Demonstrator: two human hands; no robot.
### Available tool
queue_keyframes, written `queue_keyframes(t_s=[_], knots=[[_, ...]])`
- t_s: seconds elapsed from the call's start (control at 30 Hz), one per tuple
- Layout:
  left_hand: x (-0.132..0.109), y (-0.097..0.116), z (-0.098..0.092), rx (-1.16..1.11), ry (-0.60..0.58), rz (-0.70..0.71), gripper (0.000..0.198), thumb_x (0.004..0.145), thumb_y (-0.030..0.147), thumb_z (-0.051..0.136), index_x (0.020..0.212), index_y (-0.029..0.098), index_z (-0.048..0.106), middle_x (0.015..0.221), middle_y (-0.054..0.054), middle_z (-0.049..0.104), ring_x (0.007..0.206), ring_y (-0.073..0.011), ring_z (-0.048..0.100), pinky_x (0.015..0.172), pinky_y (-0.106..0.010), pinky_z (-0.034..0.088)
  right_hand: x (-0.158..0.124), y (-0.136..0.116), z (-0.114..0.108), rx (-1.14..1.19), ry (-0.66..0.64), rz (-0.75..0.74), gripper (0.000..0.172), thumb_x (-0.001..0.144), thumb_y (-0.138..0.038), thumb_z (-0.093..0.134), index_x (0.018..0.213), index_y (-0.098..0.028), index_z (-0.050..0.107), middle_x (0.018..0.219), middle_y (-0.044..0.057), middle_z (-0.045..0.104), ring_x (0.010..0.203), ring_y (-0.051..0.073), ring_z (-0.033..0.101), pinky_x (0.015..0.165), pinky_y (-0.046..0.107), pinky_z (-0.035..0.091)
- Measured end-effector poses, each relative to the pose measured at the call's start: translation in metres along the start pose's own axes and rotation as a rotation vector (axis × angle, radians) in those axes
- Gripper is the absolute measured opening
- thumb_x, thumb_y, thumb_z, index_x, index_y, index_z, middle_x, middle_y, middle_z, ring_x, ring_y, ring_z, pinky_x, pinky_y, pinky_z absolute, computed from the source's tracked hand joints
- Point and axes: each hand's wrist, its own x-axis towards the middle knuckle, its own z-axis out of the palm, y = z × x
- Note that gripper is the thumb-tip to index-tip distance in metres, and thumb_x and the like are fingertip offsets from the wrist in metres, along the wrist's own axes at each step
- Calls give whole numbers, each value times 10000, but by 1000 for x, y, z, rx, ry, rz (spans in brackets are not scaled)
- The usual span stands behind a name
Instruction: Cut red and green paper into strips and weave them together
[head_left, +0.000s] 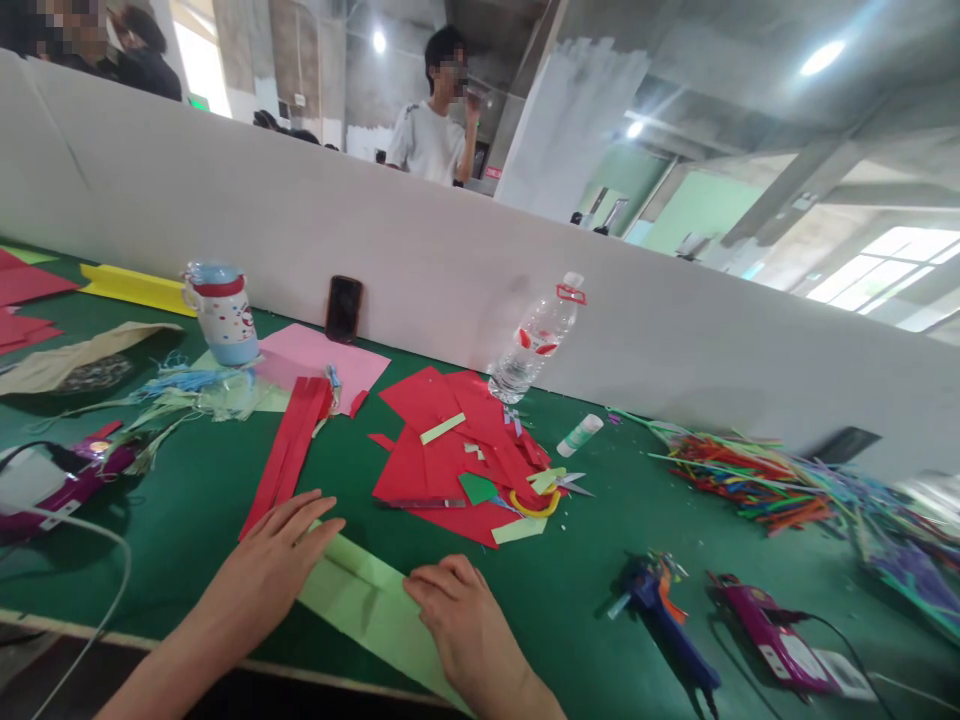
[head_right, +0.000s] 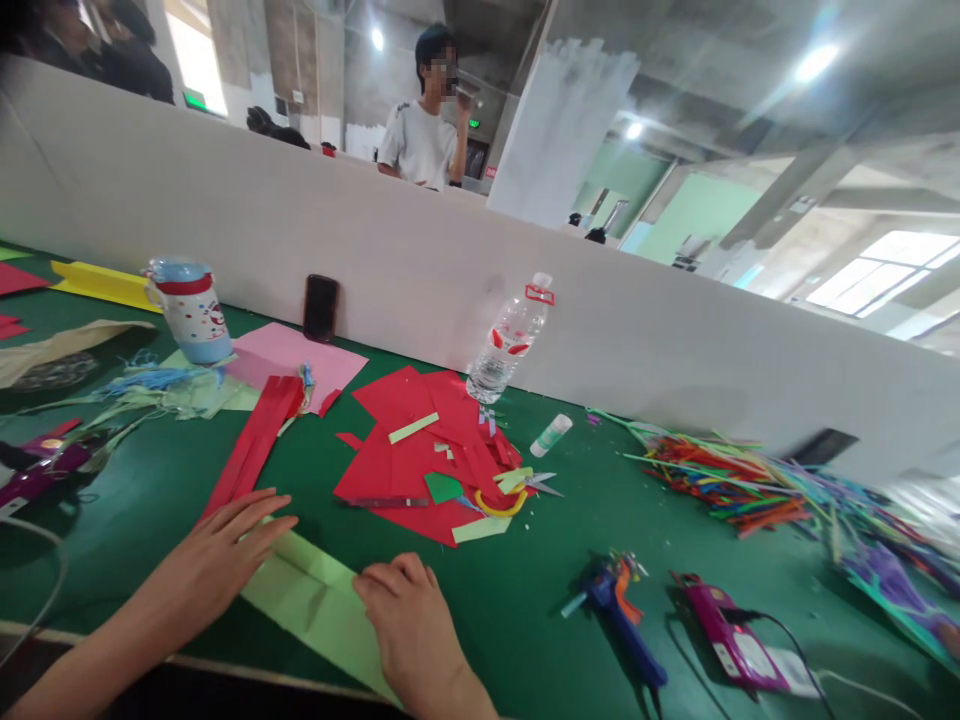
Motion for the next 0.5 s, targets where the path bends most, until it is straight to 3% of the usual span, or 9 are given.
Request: queue_keyframes(t_s=[0.1,0.27,0.5], knots=[[5,-10,0,-36,-56,15,362,912,168,543,1238,290,644,1270,-33,678,1260,-243,541,1031,-409,445,-10,10,-12,20,-14,-2,386,922,-89,482,1209,-297,635,1190,-26,706,1013,217,545,904,348,461],[4,-3,-2,-111,-146,36,281,851,223,690,1120,304,679,1091,-2,693,1049,-192,611,902,-311,472,-16,13,-22,-13,-7,34,352,943,-103,474,1193,-276,651,1169,0,707,1047,211,545,928,336,460],[3,5,-4,-139,-174,37,243,868,122,634,1041,285,686,945,6,650,920,-172,588,845,-293,433,15,-17,3,-3,111,-27,225,922,-191,647,1140,-242,659,1127,15,694,1028,214,562,955,340,467]])
